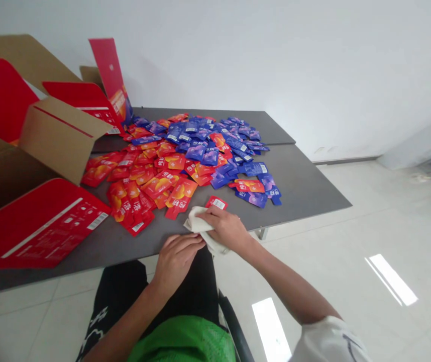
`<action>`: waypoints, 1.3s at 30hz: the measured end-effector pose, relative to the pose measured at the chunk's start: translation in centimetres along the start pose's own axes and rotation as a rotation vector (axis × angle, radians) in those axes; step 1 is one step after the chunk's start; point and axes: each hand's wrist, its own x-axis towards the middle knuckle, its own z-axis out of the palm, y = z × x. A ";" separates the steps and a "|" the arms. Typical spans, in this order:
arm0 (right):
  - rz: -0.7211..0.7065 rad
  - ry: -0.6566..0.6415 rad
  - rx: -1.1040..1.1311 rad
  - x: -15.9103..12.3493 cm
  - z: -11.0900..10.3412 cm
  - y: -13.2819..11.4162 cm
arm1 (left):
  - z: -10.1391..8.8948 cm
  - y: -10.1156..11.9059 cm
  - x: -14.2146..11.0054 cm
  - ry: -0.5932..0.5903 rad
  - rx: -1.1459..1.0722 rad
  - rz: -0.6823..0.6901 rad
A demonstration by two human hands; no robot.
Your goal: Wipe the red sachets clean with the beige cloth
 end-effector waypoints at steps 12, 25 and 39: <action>-0.022 0.049 -0.037 0.2 -0.7 0.1 | 0.2 0.0 0.1 0.049 -0.012 0.024; 0.029 0.142 -0.072 0.7 -1.1 1.1 | 0.2 0.1 0.2 0.068 -0.028 0.019; 0.014 0.109 -0.059 0.6 -1.0 0.6 | 0.0 0.2 0.3 0.064 -0.006 0.019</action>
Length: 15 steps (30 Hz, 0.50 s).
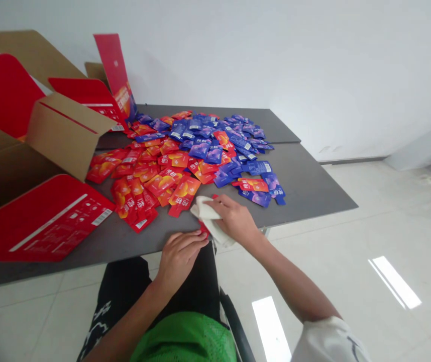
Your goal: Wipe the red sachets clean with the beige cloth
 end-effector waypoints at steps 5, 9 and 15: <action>0.011 -0.069 0.006 0.4 1.4 0.0 | 0.0 -0.1 0.0 -0.013 -0.011 -0.009; 0.130 0.032 -0.088 2.4 -0.3 3.0 | 0.0 0.0 0.0 -0.013 -0.016 -0.014; -0.009 -0.058 -0.007 -0.1 -0.3 -1.0 | 0.0 0.0 0.0 0.000 0.005 -0.011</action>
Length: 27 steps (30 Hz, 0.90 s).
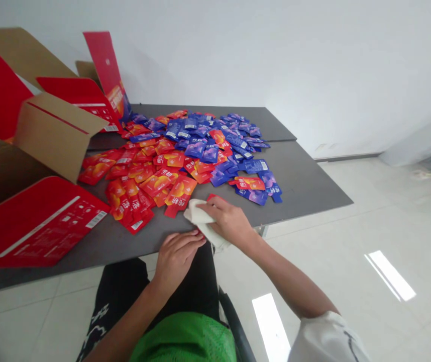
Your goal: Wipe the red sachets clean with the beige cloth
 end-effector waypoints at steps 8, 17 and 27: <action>0.149 0.061 -0.065 2.9 -0.2 3.9 | -0.2 0.1 0.2 -0.018 -0.013 0.001; -0.047 -0.066 0.026 -0.2 1.4 -0.6 | -0.1 -0.1 0.0 -0.017 -0.003 -0.008; 0.087 0.084 -0.083 2.2 -0.8 3.4 | -0.1 0.1 0.1 -0.011 -0.029 -0.007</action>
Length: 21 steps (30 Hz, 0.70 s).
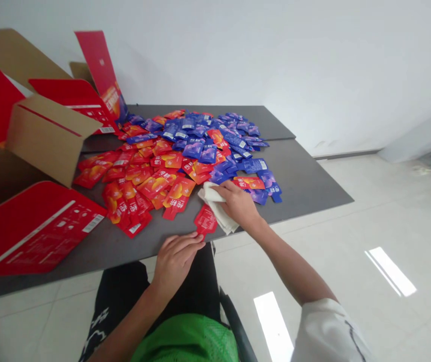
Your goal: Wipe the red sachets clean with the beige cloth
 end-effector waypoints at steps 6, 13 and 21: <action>-0.143 -0.156 0.091 -3.2 1.8 -3.9 | -0.1 -0.1 -0.1 -0.010 0.034 0.007; 0.034 -0.044 -0.020 0.8 0.7 1.2 | -0.1 0.0 0.0 -0.021 0.018 0.000; -0.122 -0.145 0.129 -3.3 1.1 -3.6 | -0.2 0.0 0.0 -0.037 0.050 0.002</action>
